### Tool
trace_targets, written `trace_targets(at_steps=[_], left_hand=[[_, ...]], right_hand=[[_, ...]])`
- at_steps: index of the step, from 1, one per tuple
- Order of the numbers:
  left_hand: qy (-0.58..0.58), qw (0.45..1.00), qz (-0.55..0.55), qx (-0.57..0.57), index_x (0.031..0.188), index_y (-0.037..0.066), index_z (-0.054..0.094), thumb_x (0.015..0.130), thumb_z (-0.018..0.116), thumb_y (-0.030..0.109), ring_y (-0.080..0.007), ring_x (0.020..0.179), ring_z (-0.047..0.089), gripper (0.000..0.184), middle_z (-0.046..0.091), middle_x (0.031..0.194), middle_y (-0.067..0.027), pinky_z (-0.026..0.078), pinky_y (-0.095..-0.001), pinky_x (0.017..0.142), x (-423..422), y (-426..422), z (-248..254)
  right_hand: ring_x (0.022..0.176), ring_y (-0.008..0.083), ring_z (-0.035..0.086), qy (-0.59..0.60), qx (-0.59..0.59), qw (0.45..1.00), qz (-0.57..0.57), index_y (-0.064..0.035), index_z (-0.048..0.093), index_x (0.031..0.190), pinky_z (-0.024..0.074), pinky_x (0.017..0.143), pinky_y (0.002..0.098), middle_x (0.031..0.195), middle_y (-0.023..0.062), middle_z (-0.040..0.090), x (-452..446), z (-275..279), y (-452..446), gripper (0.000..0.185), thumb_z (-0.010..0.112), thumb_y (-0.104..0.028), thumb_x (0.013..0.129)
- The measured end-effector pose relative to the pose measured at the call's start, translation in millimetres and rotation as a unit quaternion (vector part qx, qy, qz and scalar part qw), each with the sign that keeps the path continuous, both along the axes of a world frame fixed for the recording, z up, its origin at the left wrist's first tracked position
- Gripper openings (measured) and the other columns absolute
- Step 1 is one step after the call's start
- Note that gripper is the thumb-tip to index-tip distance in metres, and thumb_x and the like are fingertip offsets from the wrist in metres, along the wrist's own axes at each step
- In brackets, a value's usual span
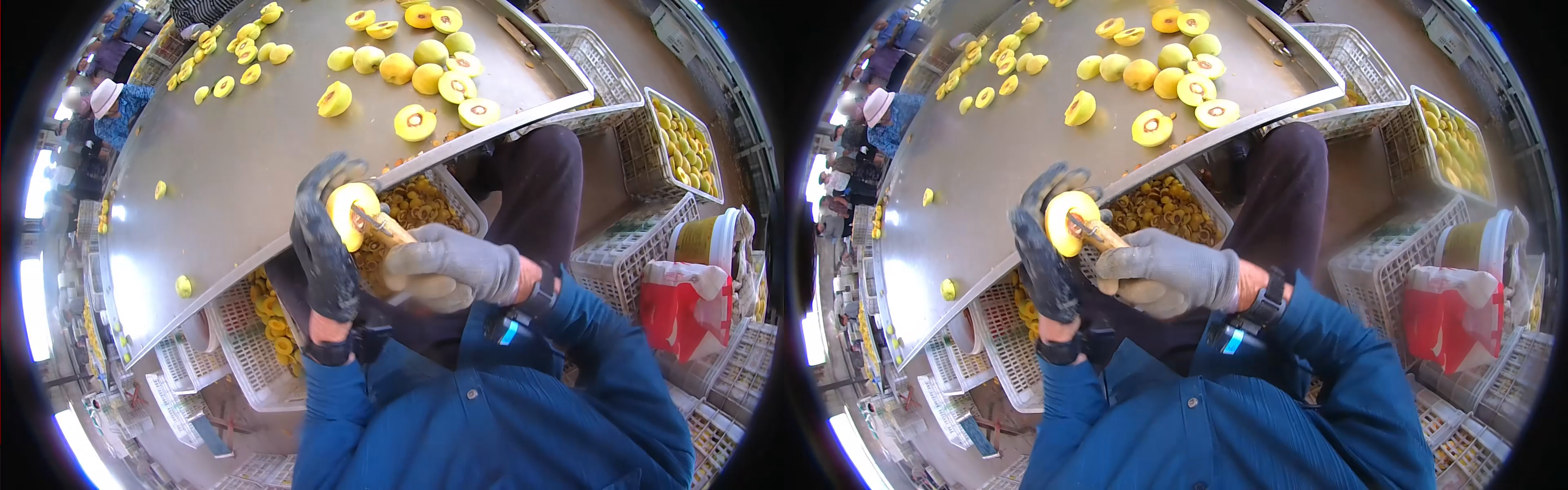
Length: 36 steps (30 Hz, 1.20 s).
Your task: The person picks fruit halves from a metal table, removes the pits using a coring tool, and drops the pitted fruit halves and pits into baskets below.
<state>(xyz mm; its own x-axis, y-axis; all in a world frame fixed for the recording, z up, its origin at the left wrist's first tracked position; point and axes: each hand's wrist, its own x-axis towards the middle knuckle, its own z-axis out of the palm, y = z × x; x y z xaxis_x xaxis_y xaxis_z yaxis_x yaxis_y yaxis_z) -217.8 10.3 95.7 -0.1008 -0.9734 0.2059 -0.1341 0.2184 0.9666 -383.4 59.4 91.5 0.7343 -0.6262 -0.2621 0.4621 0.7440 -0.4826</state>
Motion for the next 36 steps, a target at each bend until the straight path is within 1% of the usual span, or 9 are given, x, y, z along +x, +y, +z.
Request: trace_targets(at_steps=[3,5,8,11,18,27,31,32,36], left_hand=[[0.027,0.999,0.008,-0.036,0.123,-0.005,0.055,0.103,0.031,0.05,-0.0237,0.098,0.063,0.063,0.064,0.11,-0.0146,0.049,-0.0354,0.093,3.6,9.2,-7.6],[0.022,1.0,-0.015,-0.013,0.123,-0.006,0.055,0.102,0.031,0.052,-0.0242,0.099,0.063,0.066,0.064,0.11,-0.0161,0.049,-0.0368,0.094,15.7,15.8,-16.3],[0.019,0.998,-0.057,0.007,0.124,-0.007,0.054,0.101,0.033,0.054,-0.0252,0.096,0.065,0.069,0.065,0.107,-0.0178,0.053,-0.0381,0.088,27.9,3.5,-16.0],[0.211,0.973,-0.031,0.087,0.123,-0.007,0.054,0.1,0.034,0.058,-0.0258,0.091,0.066,0.072,0.065,0.105,-0.0176,0.054,-0.037,0.085,10.4,3.6,-13.5],[0.064,0.996,0.03,-0.061,0.116,-0.005,0.058,0.099,0.028,0.063,-0.0246,0.087,0.067,0.076,0.068,0.093,-0.0163,0.054,-0.0369,0.081,13.4,9.8,-2.4],[0.114,0.993,-0.02,0.002,0.107,-0.006,0.061,0.098,0.029,0.063,-0.0252,0.073,0.066,0.077,0.067,0.083,-0.0177,0.056,-0.0348,0.07,20.3,-6.8,4.4],[0.217,0.97,-0.074,0.081,0.108,-0.003,0.059,0.097,0.028,0.065,-0.0266,0.07,0.065,0.076,0.065,0.079,-0.0172,0.056,-0.0368,0.066,26.3,-2.3,-10.7],[0.261,0.955,-0.105,0.09,0.109,-0.002,0.059,0.098,0.028,0.065,-0.0269,0.07,0.065,0.075,0.065,0.08,-0.0172,0.057,-0.0372,0.066,25.7,-1.6,-12.9],[0.312,0.942,-0.049,0.112,0.114,-0.001,0.057,0.099,0.027,0.062,-0.0277,0.072,0.065,0.071,0.065,0.084,-0.0171,0.057,-0.0382,0.066,12.1,0.4,-18.0]], right_hand=[[0.038,0.0033,0.033,-0.05,0.028,0.998,0.02,-0.0048,0.059,0.091,0.0218,0.034,0.0208,0.052,-0.0058,0.04,11.0,-7.9,7.8,0.022,0.055,-0.025,0.097],[0.044,0.0089,0.047,0.11,-0.108,0.988,-0.027,-0.0026,0.057,0.096,0.035,0.04,0.0245,0.056,-0.0024,0.047,11.2,-15.3,11.0,0.026,0.061,-0.028,0.094],[0.058,0.0243,0.065,0.422,-0.404,0.786,-0.2,-0.0016,0.055,0.101,0.048,0.053,0.0363,0.062,0.0101,0.061,19.8,-24.6,10.4,0.032,0.068,-0.028,0.089],[0.067,0.0345,0.065,0.513,-0.443,0.705,-0.208,-0.0019,0.055,0.108,0.0494,0.061,0.0389,0.073,0.0191,0.063,27.4,-15.5,16.9,0.035,0.07,-0.024,0.085],[0.063,0.0396,0.062,0.55,-0.501,0.633,-0.214,-0.0042,0.054,0.091,0.0471,0.056,0.0463,0.066,0.0204,0.059,38.3,-9.3,22.2,0.024,0.067,-0.024,0.087],[0.072,0.0432,0.062,0.479,-0.461,0.726,-0.175,-0.0004,0.058,0.093,0.0488,0.061,0.0462,0.076,0.025,0.062,42.7,0.7,12.3,0.026,0.065,-0.025,0.088],[0.053,0.0229,0.059,0.218,-0.399,0.872,-0.183,0.0012,0.061,0.091,0.0458,0.051,0.0359,0.061,0.0055,0.058,50.6,-40.0,8.6,0.029,0.062,-0.028,0.092],[0.047,0.0078,0.047,0.204,-0.261,0.943,-0.016,-0.0011,0.062,0.089,0.0374,0.043,0.0265,0.057,-0.0032,0.048,38.5,-30.4,7.2,0.027,0.062,-0.028,0.093],[0.044,0.0031,0.041,0.076,-0.094,0.992,0.023,-0.0034,0.062,0.088,0.0311,0.041,0.0214,0.054,-0.004,0.044,35.1,-26.5,7.2,0.024,0.063,-0.027,0.091]])
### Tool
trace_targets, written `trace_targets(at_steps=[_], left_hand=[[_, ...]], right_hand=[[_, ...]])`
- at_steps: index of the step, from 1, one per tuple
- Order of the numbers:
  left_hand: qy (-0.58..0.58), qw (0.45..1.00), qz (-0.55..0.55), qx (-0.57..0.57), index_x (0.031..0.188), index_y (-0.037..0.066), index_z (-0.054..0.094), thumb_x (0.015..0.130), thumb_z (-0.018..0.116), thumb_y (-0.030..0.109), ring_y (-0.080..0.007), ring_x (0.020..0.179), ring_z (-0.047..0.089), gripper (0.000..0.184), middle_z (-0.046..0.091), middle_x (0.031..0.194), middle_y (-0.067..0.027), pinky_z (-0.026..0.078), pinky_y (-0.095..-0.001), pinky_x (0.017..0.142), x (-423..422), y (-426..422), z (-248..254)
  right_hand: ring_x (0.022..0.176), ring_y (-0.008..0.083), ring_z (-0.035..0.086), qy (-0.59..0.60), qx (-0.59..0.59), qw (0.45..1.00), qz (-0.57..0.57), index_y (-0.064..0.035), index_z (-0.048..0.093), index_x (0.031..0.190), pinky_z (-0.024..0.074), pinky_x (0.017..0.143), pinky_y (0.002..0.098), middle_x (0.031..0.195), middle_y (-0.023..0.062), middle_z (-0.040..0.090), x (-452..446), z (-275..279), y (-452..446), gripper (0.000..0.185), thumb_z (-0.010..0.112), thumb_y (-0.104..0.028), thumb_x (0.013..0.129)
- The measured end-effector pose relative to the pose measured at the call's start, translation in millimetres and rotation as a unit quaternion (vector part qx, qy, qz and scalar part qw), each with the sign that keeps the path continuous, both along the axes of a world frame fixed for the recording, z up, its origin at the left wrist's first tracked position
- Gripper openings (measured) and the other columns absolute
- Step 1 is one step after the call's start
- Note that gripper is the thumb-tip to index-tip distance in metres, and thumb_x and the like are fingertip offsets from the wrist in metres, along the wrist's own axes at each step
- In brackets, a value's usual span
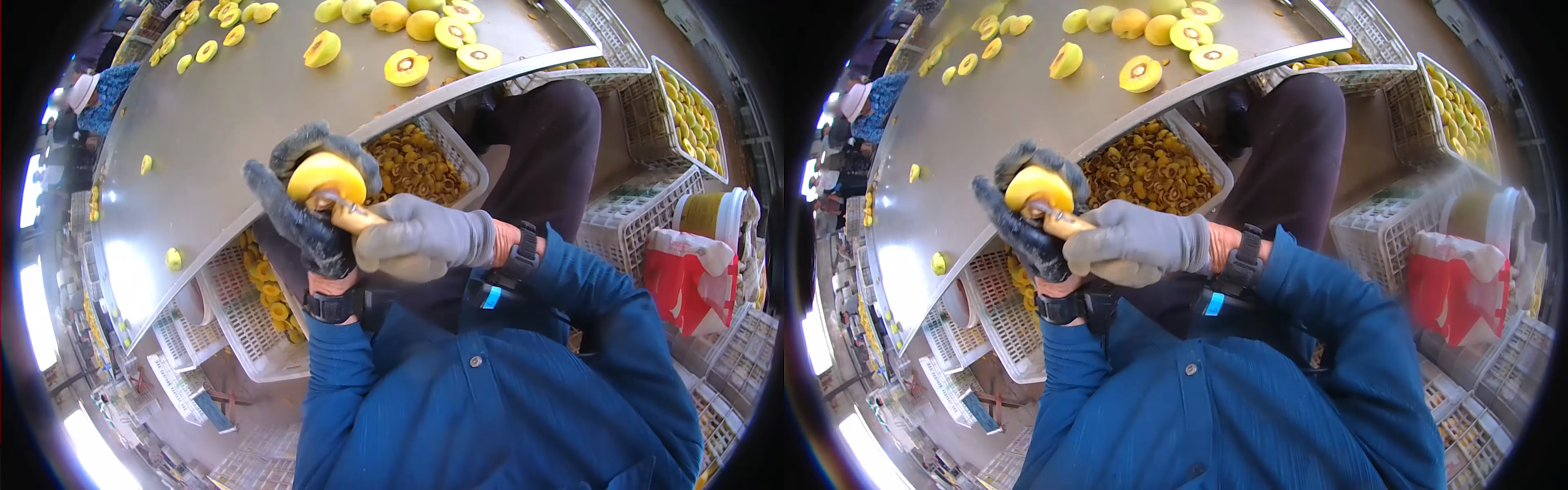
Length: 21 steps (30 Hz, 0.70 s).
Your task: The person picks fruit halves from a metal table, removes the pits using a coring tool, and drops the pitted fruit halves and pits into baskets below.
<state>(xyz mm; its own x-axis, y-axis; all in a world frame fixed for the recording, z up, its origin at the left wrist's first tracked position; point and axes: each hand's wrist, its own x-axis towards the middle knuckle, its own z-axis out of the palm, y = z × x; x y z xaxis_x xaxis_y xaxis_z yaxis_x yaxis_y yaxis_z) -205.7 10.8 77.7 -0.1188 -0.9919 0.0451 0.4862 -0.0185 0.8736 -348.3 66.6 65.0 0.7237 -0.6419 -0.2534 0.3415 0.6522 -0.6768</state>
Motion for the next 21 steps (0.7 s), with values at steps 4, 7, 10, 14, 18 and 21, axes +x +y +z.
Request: trace_targets(at_steps=[4,7,10,14,18,21], left_hand=[[-0.036,0.987,0.153,0.044,0.12,-0.001,0.053,0.1,0.026,0.061,-0.0278,0.078,0.065,0.071,0.064,0.092,-0.0158,0.058,-0.0382,0.069,8.4,0.7,-5.9],[-0.097,0.97,0.225,0.002,0.119,-0.004,0.053,0.095,0.032,0.068,-0.0288,0.079,0.066,0.079,0.064,0.097,-0.0173,0.06,-0.037,0.07,63.4,-3.2,-28.8],[-0.348,0.869,0.335,-0.106,0.117,-0.005,0.059,0.103,0.029,0.052,-0.0267,0.09,0.065,0.065,0.065,0.103,-0.0167,0.058,-0.0367,0.077,183.2,7.2,-67.8],[-0.652,0.673,0.33,-0.111,0.12,-0.005,0.059,0.101,0.048,0.021,-0.0267,0.1,0.063,0.034,0.063,0.113,-0.0175,0.05,-0.0346,0.092,295.6,18.6,-94.0],[-0.637,0.68,0.287,-0.222,0.126,-0.003,0.056,0.096,0.058,0.017,-0.0297,0.11,0.06,0.036,0.061,0.122,-0.0187,0.048,-0.0386,0.094,200.5,-10.3,-42.6],[-0.603,0.691,0.17,-0.362,0.123,0.003,0.059,0.091,0.064,0.01,-0.0244,0.108,0.063,0.034,0.065,0.119,-0.0124,0.049,-0.0357,0.093,88.5,-58.5,-27.5]], right_hand=[[0.047,0.0086,0.049,-0.05,-0.088,0.995,0.023,-0.0024,0.062,0.088,0.0375,0.044,0.0254,0.056,-0.0006,0.049,-19.0,-31.4,-9.3,0.024,0.065,-0.026,0.089],[0.06,0.0283,0.063,0.422,-0.347,0.832,-0.094,-0.0003,0.061,0.092,0.0486,0.056,0.0384,0.067,0.0133,0.063,-32.5,-80.3,-18.5,0.029,0.066,-0.028,0.087],[0.075,0.0419,0.064,0.586,-0.356,0.709,-0.165,-0.0003,0.06,0.097,0.0501,0.067,0.0462,0.079,0.0235,0.065,-82.8,-121.2,-23.0,0.033,0.066,-0.031,0.086],[0.077,0.0422,0.063,0.63,-0.339,0.685,-0.141,-0.0014,0.059,0.099,0.0501,0.067,0.0465,0.079,0.0243,0.064,-96.3,-73.0,-16.2,0.032,0.067,-0.029,0.085],[0.075,0.0418,0.063,0.589,-0.337,0.706,-0.204,-0.0025,0.057,0.098,0.0495,0.065,0.0465,0.077,0.0238,0.063,-93.4,-72.4,-9.7,0.029,0.068,-0.025,0.084],[0.073,0.0418,0.063,0.569,-0.326,0.716,-0.239,-0.0036,0.057,0.098,0.0492,0.062,0.0455,0.075,0.0234,0.063,-92.9,-61.9,-10.5,0.027,0.069,-0.023,0.084]])
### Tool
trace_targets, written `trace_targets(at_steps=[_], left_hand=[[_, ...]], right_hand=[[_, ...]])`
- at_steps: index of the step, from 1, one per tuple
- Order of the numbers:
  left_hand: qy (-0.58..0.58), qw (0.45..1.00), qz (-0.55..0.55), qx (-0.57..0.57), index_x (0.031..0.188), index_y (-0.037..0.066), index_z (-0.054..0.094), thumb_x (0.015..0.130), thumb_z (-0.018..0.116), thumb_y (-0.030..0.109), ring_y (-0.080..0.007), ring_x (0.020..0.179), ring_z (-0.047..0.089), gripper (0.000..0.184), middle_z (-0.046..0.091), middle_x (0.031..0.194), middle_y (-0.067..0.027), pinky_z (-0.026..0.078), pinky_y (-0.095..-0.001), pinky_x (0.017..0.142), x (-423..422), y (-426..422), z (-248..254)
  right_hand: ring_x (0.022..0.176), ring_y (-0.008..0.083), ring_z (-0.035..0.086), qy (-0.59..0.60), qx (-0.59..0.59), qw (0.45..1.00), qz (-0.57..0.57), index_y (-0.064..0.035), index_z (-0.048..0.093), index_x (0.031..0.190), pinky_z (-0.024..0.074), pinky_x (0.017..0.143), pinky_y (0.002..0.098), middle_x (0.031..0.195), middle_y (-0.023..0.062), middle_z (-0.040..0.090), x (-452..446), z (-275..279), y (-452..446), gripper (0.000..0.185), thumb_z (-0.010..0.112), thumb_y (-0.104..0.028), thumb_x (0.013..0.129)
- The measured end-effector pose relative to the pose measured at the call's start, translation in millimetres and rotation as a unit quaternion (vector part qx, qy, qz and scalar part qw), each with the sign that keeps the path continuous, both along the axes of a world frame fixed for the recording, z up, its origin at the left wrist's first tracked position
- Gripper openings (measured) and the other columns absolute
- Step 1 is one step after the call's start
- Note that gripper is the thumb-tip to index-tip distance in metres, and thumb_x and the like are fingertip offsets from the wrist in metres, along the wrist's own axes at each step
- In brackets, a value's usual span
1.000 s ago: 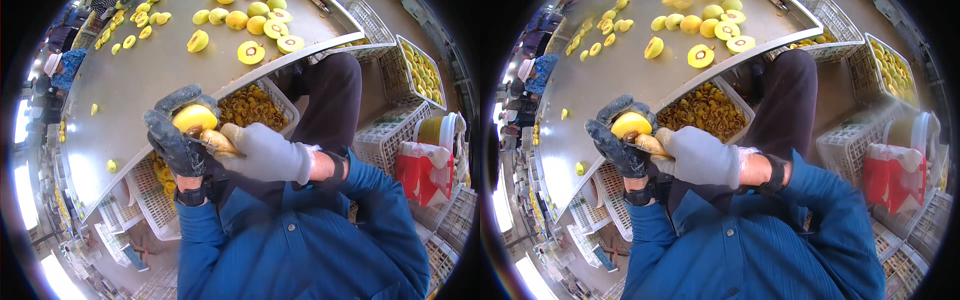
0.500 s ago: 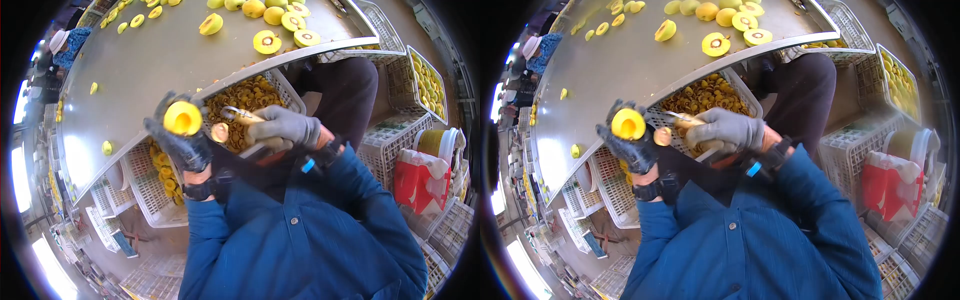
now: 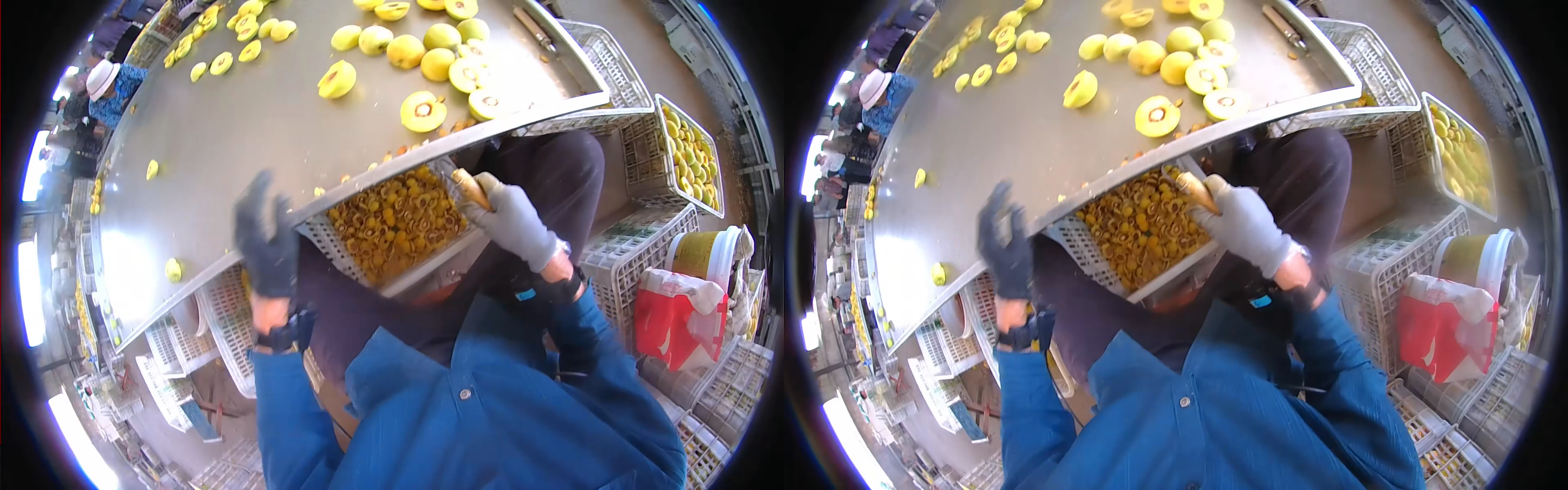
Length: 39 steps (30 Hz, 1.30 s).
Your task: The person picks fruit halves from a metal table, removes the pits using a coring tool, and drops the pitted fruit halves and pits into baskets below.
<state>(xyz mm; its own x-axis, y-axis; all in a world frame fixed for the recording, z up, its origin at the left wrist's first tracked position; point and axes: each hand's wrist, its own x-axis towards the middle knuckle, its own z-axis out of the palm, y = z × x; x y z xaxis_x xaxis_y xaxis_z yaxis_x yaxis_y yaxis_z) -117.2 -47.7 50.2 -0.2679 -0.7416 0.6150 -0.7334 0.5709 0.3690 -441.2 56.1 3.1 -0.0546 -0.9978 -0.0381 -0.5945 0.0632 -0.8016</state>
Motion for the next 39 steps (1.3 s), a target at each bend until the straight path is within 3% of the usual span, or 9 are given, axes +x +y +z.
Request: trace_targets(at_steps=[6,11,18,23,26,27,32,35,39], left_hand=[[-0.098,0.96,-0.183,0.188,0.125,0.004,0.057,0.085,0.07,0.032,-0.0309,0.109,0.061,0.051,0.063,0.117,-0.0188,0.047,-0.0398,0.096,-157.0,-95.2,-38.7],[0.03,0.875,-0.275,0.398,0.124,0.002,0.057,0.083,0.071,0.024,-0.025,0.103,0.065,0.048,0.065,0.115,-0.0176,0.051,-0.0357,0.089,-177.6,-115.1,-44.8],[0.147,0.898,-0.211,0.356,0.122,-0.002,0.059,0.083,0.072,0.012,-0.0162,0.101,0.063,0.044,0.066,0.112,-0.0109,0.051,-0.0309,0.09,-140.6,-26.0,25.3],[0.458,0.816,-0.205,0.288,0.138,-0.004,0.043,0.102,0.045,0.035,-0.0245,0.112,0.059,0.053,0.058,0.125,-0.0179,0.047,-0.0357,0.098,-123.2,21.6,5.8],[0.556,0.748,-0.162,0.324,0.143,-0.004,0.032,0.096,0.053,0.021,-0.0218,0.11,0.059,0.057,0.059,0.124,-0.018,0.045,-0.0343,0.1,-119.7,43.1,25.6],[0.518,0.788,-0.147,0.297,0.143,-0.003,0.033,0.096,0.052,0.021,-0.0211,0.106,0.06,0.057,0.06,0.12,-0.0166,0.046,-0.0337,0.098,-117.4,45.9,26.0],[0.338,0.915,-0.073,0.209,0.143,-0.002,0.037,0.104,0.031,0.045,-0.0193,0.097,0.062,0.061,0.065,0.107,-0.0132,0.048,-0.0338,0.095,-111.4,58.8,43.0],[0.485,0.813,-0.122,0.298,0.142,-0.002,0.039,0.104,0.031,0.042,-0.0181,0.097,0.062,0.059,0.065,0.108,-0.0125,0.047,-0.0329,0.094,-107.9,62.8,47.3],[0.431,0.846,-0.122,0.29,0.14,-0.003,0.041,0.105,0.029,0.04,-0.0173,0.096,0.062,0.057,0.066,0.106,-0.0118,0.047,-0.032,0.093,-101.4,62.0,43.6]], right_hand=[[0.077,0.0418,0.064,-0.062,0.012,0.997,-0.05,-0.0049,0.057,0.104,0.05,0.064,0.0446,0.077,0.0235,0.064,-8.9,14.4,12.9,0.028,0.067,-0.024,0.086],[0.074,0.0349,0.068,-0.147,0.015,0.983,-0.109,-0.0001,0.057,0.108,0.051,0.066,0.0386,0.078,0.0221,0.064,-13.1,31.8,6.3,0.032,0.068,-0.021,0.086],[0.073,0.0251,0.068,-0.283,-0.131,0.937,-0.158,0.003,0.055,0.112,0.051,0.065,0.0333,0.08,0.0154,0.068,29.9,40.8,-39.1,0.035,0.067,-0.02,0.089],[0.055,0.0062,0.054,-0.637,0.152,0.753,-0.068,0.0027,0.057,0.103,0.0415,0.049,0.0235,0.074,0.0051,0.065,59.2,80.9,-24.0,0.027,0.062,-0.021,0.093],[0.053,0.0151,0.06,-0.471,0.028,0.88,-0.052,-0.0003,0.058,0.102,0.0444,0.049,0.0274,0.074,0.0096,0.066,83.9,77.3,-11.2,0.024,0.061,-0.022,0.093],[0.058,0.0255,0.063,-0.177,-0.124,0.976,-0.037,-0.006,0.058,0.096,0.0483,0.053,0.0324,0.071,0.0122,0.064,81.2,73.1,-6.0,0.02,0.065,-0.023,0.09],[0.07,0.0301,0.066,0.122,-0.193,0.973,0.032,-0.0111,0.056,0.093,0.0511,0.058,0.0391,0.078,0.0096,0.063,75.0,90.8,9.5,0.023,0.072,-0.02,0.079],[0.068,0.0299,0.065,0.15,-0.181,0.97,0.057,-0.0125,0.059,0.098,0.0505,0.056,0.0384,0.082,0.0085,0.065,74.2,95.2,12.6,0.026,0.074,-0.02,0.078],[0.067,0.0288,0.065,0.186,-0.147,0.968,0.086,-0.013,0.058,0.096,0.0499,0.055,0.0382,0.079,0.0068,0.064,70.7,102.6,16.0,0.024,0.072,-0.02,0.078]])
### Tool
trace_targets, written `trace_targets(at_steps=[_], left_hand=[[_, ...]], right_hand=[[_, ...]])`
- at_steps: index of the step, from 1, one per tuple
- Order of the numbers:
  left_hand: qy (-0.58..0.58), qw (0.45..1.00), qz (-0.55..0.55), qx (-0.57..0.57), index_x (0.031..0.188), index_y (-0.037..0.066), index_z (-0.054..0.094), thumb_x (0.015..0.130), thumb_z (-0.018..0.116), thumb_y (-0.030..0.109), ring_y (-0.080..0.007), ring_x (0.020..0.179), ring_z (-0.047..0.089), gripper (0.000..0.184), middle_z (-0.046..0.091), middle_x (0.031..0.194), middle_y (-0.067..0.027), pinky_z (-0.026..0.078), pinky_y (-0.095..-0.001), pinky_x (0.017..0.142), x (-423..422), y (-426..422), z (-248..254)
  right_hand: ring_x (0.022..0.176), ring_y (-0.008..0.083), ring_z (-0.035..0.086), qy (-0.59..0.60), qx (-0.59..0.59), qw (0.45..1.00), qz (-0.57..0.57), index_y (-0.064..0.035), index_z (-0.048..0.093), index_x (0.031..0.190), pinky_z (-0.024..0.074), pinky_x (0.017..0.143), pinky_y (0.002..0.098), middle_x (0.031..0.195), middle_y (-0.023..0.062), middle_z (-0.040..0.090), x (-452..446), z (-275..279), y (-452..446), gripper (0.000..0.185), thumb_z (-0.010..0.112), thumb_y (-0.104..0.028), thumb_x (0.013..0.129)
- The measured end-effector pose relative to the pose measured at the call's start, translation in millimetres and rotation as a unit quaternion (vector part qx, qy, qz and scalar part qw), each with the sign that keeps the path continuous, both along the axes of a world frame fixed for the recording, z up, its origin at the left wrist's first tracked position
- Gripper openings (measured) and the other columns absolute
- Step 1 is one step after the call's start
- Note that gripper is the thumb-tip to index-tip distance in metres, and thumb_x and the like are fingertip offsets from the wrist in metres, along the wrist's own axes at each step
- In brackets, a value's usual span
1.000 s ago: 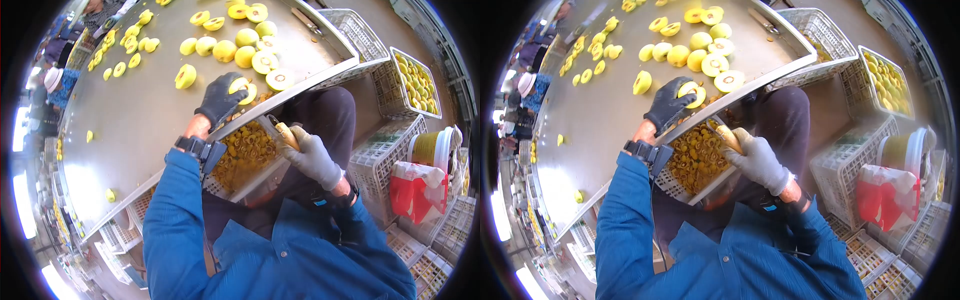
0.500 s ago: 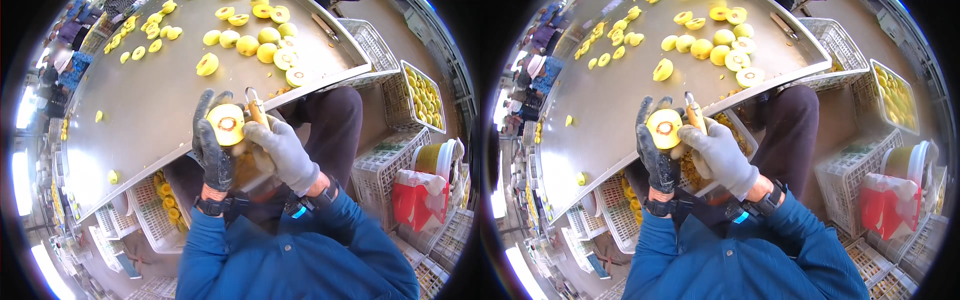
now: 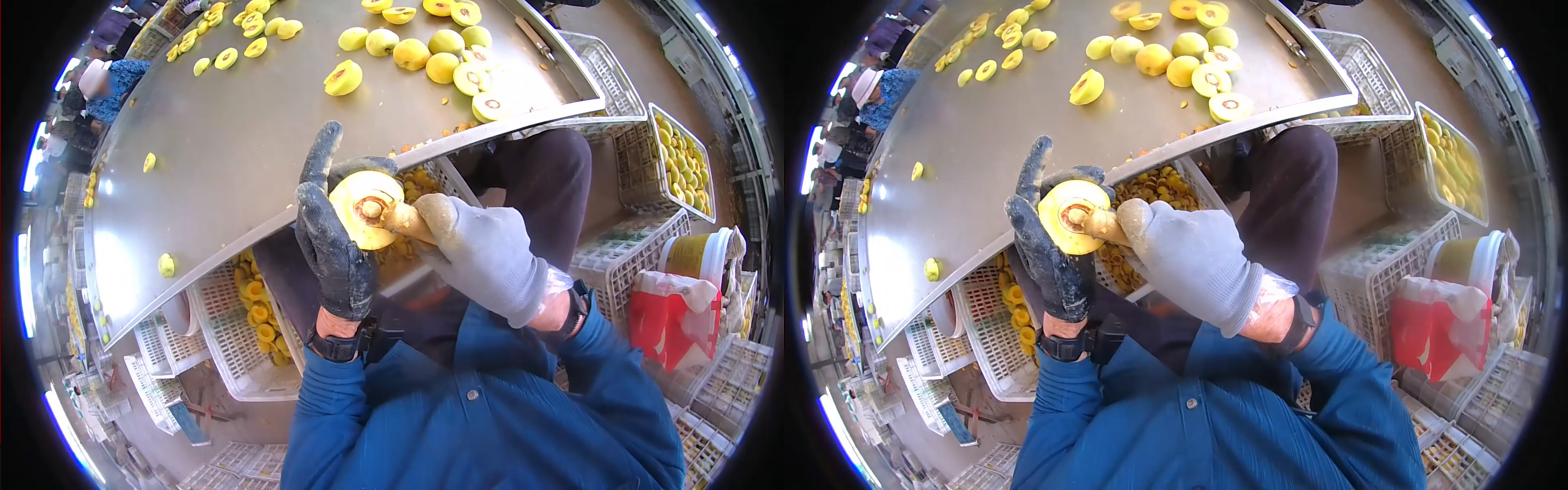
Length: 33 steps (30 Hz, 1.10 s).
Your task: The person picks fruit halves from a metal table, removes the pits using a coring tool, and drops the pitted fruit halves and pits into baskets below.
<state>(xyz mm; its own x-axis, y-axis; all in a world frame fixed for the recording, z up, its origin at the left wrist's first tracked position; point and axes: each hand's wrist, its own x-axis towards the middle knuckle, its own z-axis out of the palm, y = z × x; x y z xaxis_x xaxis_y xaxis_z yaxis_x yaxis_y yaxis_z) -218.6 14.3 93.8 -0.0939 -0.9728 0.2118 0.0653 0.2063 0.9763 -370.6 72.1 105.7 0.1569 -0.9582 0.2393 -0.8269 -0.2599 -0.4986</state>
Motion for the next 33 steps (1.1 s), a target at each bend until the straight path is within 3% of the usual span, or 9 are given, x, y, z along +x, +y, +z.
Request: trace_targets(at_steps=[9,16,19,25,26,29,30,31,33], left_hand=[[-0.027,0.999,0.027,0.019,0.138,-0.003,0.045,0.106,0.029,0.04,-0.0173,0.092,0.063,0.056,0.066,0.101,-0.0114,0.05,-0.0311,0.088,-5.7,8.2,13.7],[-0.016,0.999,0.016,-0.046,0.139,-0.005,0.042,0.105,0.031,0.041,-0.0186,0.088,0.064,0.058,0.067,0.096,-0.0138,0.051,-0.0326,0.086,-9.9,4.7,3.7],[-0.08,0.993,0.019,-0.083,0.138,-0.005,0.043,0.105,0.033,0.041,-0.0181,0.087,0.064,0.058,0.068,0.096,-0.0131,0.051,-0.0319,0.085,-10.3,4.7,8.2],[-0.106,0.974,-0.19,0.056,0.14,-0.001,0.043,0.104,0.029,0.047,-0.0205,0.087,0.067,0.062,0.068,0.1,-0.0126,0.053,-0.0327,0.084,1.6,-24.2,6.2],[-0.074,0.983,-0.154,0.07,0.141,-0.001,0.042,0.102,0.031,0.051,-0.0204,0.092,0.066,0.066,0.067,0.103,-0.0136,0.052,-0.0332,0.088,-1.8,-21.0,9.6],[-0.137,0.984,0.016,-0.11,0.141,-0.001,0.041,0.101,0.033,0.054,-0.021,0.098,0.064,0.069,0.066,0.107,-0.0149,0.051,-0.0341,0.09,-8.0,-3.0,-7.9],[-0.148,0.982,0.043,-0.108,0.14,-0.002,0.042,0.101,0.036,0.053,-0.0219,0.104,0.062,0.068,0.064,0.11,-0.0164,0.05,-0.0348,0.092,-10.1,11.3,-7.7],[-0.092,0.988,0.053,-0.111,0.133,-0.009,0.045,0.1,0.043,0.048,-0.0219,0.092,0.064,0.066,0.066,0.099,-0.0155,0.051,-0.0348,0.087,-5.3,10.4,-20.5],[-0.103,0.99,-0.048,-0.079,0.131,-0.009,0.048,0.1,0.042,0.049,-0.022,0.09,0.065,0.065,0.067,0.097,-0.0158,0.052,-0.0354,0.087,7.5,6.6,-14.5]], right_hand=[[0.066,0.0297,0.065,0.031,0.047,0.998,0.008,-0.0119,0.053,0.09,0.0499,0.054,0.0386,0.074,0.0085,0.062,-1.5,-4.6,0.5,0.023,0.071,-0.021,0.078],[0.063,0.0319,0.064,0.023,0.08,0.996,0.019,-0.0108,0.051,0.088,0.0503,0.056,0.0415,0.065,0.0093,0.06,-4.9,-7.5,0.3,0.026,0.071,-0.024,0.08],[0.064,0.0345,0.064,-0.022,0.109,0.993,0.037,-0.0091,0.051,0.089,0.0498,0.056,0.0428,0.065,0.0123,0.061,-7.7,-11.6,0.5,0.025,0.07,-0.024,0.082],[0.069,0.0314,0.069,-0.303,0.26,0.912,0.097,0.0014,0.057,0.107,0.0534,0.062,0.0386,0.08,0.0217,0.066,-21.8,-18.1,-2.5,0.029,0.063,-0.019,0.087],[0.069,0.0253,0.068,-0.343,0.279,0.894,0.073,0.0015,0.059,0.111,0.0525,0.062,0.0361,0.078,0.0176,0.066,-18.0,-20.7,-2.0,0.03,0.062,-0.017,0.088],[0.069,0.0184,0.064,-0.5,0.321,0.803,0.053,0.0014,0.061,0.11,0.0513,0.063,0.0343,0.078,0.0064,0.064,-1.1,-29.5,4.4,0.027,0.062,-0.015,0.089],[0.068,0.0155,0.062,-0.551,0.324,0.766,0.069,0.0012,0.061,0.111,0.0507,0.063,0.034,0.077,0.0012,0.062,6.9,-28.7,5.3,0.027,0.062,-0.014,0.089],[0.07,0.0198,0.064,-0.517,0.355,0.777,0.062,0.0019,0.061,0.109,0.0501,0.064,0.0344,0.078,0.0071,0.065,6.4,-21.8,10.3,0.027,0.064,-0.015,0.088],[0.074,0.0287,0.066,-0.378,0.301,0.872,0.079,0.0024,0.06,0.107,0.0496,0.066,0.036,0.081,0.0175,0.066,0.6,-23.8,14.2,0.028,0.065,-0.017,0.087]])
